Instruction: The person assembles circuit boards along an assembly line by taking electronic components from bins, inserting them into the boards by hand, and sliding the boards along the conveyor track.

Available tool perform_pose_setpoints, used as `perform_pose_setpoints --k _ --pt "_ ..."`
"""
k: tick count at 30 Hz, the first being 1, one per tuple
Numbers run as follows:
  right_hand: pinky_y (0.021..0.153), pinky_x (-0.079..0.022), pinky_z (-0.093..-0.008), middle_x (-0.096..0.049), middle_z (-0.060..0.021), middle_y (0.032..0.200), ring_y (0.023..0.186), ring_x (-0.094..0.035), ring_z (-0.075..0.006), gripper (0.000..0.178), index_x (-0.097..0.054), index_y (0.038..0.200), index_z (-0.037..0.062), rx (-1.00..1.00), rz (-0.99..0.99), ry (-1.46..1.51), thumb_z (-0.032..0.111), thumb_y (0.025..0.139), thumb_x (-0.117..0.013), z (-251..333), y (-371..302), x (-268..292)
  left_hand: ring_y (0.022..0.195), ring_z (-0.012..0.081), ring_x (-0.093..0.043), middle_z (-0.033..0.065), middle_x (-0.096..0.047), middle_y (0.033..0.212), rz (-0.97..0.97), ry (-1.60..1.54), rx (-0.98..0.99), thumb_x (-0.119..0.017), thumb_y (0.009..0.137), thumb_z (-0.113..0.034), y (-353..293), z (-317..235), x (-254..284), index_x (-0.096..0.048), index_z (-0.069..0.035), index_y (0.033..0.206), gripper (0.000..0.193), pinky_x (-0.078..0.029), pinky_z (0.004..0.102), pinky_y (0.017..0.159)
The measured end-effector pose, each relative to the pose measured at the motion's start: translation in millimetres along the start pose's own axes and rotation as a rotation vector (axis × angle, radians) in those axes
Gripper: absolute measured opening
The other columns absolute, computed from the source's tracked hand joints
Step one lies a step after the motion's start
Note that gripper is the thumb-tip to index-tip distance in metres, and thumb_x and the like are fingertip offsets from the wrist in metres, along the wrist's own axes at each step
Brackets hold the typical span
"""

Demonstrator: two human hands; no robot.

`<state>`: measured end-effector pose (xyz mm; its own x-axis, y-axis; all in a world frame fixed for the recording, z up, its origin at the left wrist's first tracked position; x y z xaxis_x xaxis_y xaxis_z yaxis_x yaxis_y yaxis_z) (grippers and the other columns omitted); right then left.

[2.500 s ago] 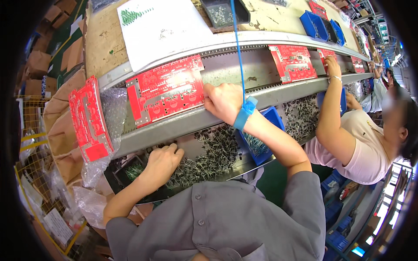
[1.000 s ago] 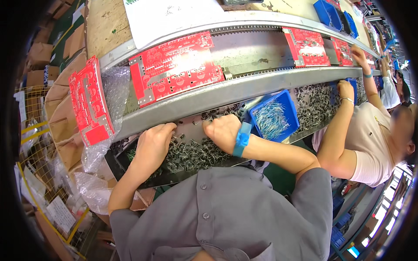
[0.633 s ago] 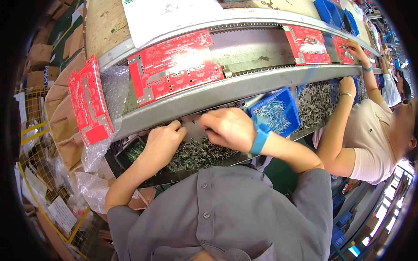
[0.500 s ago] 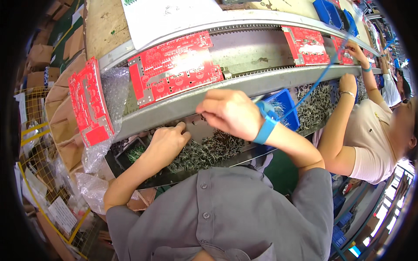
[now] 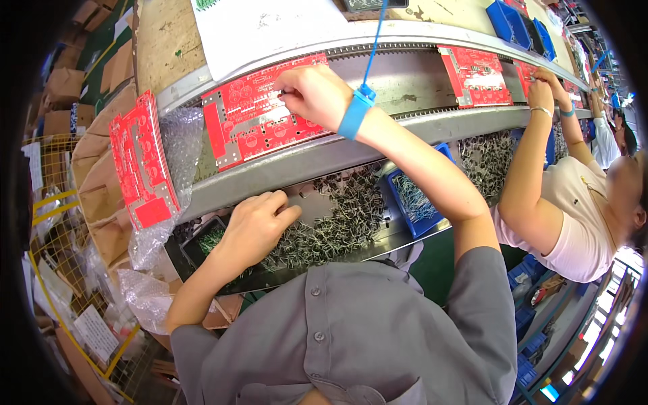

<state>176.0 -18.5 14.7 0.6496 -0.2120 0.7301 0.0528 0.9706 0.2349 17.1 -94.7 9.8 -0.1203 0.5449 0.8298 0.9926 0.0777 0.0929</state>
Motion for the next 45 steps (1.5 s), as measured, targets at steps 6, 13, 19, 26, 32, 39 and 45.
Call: perform_pose_setpoints --k 6,13,19,26,32,39,45 --pt "0.071 -0.05 -0.0439 -0.064 -0.0165 0.082 0.081 -0.063 -0.0353 0.013 -0.063 0.089 0.0015 0.063 0.045 -0.15 0.011 0.079 -0.062 1.4 4.2 -7.3 0.068 0.0287 -0.065 0.0128 -0.066 0.079 -0.207 -0.279 0.189 -0.066 0.077 0.001 -5.1 23.1 24.4 -0.065 -0.001 0.094 0.017 -0.051 0.0335 0.06" --pt "0.072 -0.051 -0.0428 -0.064 -0.0144 0.083 0.081 -0.063 -0.0335 0.012 -0.063 0.087 0.003 0.099 0.097 -0.225 0.012 0.08 -0.062 4.7 7.7 -15.5 0.072 0.0172 -0.068 0.0106 -0.069 0.082 -0.339 -0.636 0.48 -0.063 0.082 0.003 -10.1 57.8 37.9 -0.063 0.002 0.099 0.017 -0.053 0.027 0.065" --pt "0.071 -0.052 -0.0427 -0.064 -0.0149 0.084 0.081 -0.063 -0.0333 0.011 -0.064 0.085 0.0035 0.068 0.09 -0.256 0.013 0.08 -0.063 13.3 2.6 -11.4 0.081 0.0176 -0.068 0.0164 -0.068 0.091 -0.453 -0.951 0.689 -0.054 0.09 0.0 -16.1 101.5 37.4 -0.057 0.005 0.107 0.018 -0.055 0.0255 0.072" --pt "0.052 -0.049 -0.0406 -0.058 -0.0102 0.06 0.058 -0.061 -0.03 0.007 -0.055 0.076 0.0062 0.044 0.387 -0.224 0.011 0.075 -0.061 73.4 -75.7 -31.2 0.086 0.0198 -0.068 0.0168 -0.068 0.097 -0.494 -0.986 0.677 -0.056 0.089 0.001 -8.2 137.1 52.0 -0.056 0.007 0.115 0.027 -0.055 0.025 0.073" --pt "0.043 -0.047 -0.0358 -0.057 -0.0084 0.054 0.05 -0.062 -0.0238 0.008 -0.056 0.079 0.006 -0.01 0.396 -0.481 0.011 0.073 -0.057 66.4 -116.7 -82.4 0.075 0.0141 -0.067 0.0116 -0.067 0.086 -0.447 -0.297 0.538 -0.063 0.083 -0.003 28.3 131.1 73.2 -0.064 0.0 0.103 0.021 -0.052 0.0259 0.066" --pt "0.042 -0.047 -0.0339 -0.057 -0.0066 0.053 0.048 -0.06 -0.0212 0.017 -0.058 0.089 0.0049 0.028 0.367 -0.488 0.012 0.074 -0.056 67.0 -114.8 -90.7 0.068 0.0199 -0.064 0.0139 -0.065 0.078 -0.383 -0.053 0.38 -0.064 0.079 -0.002 53.2 128.3 71.2 -0.064 0.002 0.097 0.018 -0.051 0.0313 0.064" --pt "0.046 -0.049 -0.0341 -0.059 -0.0075 0.057 0.052 -0.062 -0.022 0.015 -0.058 0.087 0.004 0.031 0.4 -0.447 0.011 0.073 -0.056 67.9 -114.1 -93.1 0.08 0.0329 -0.065 0.0196 -0.065 0.083 -0.346 -0.068 0.418 -0.064 0.076 -0.001 57.9 126.0 72.1 -0.064 0.004 0.093 0.018 -0.051 0.0407 0.075"
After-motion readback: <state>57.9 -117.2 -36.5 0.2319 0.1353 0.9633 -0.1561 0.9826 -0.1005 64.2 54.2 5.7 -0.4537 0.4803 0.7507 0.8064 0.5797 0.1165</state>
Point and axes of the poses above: each hand's wrist, its own y-axis towards the middle knuckle, its own x-axis out of the back of the hand, z = x × y, the point moved 9 cm from there along y, towards the middle knuckle
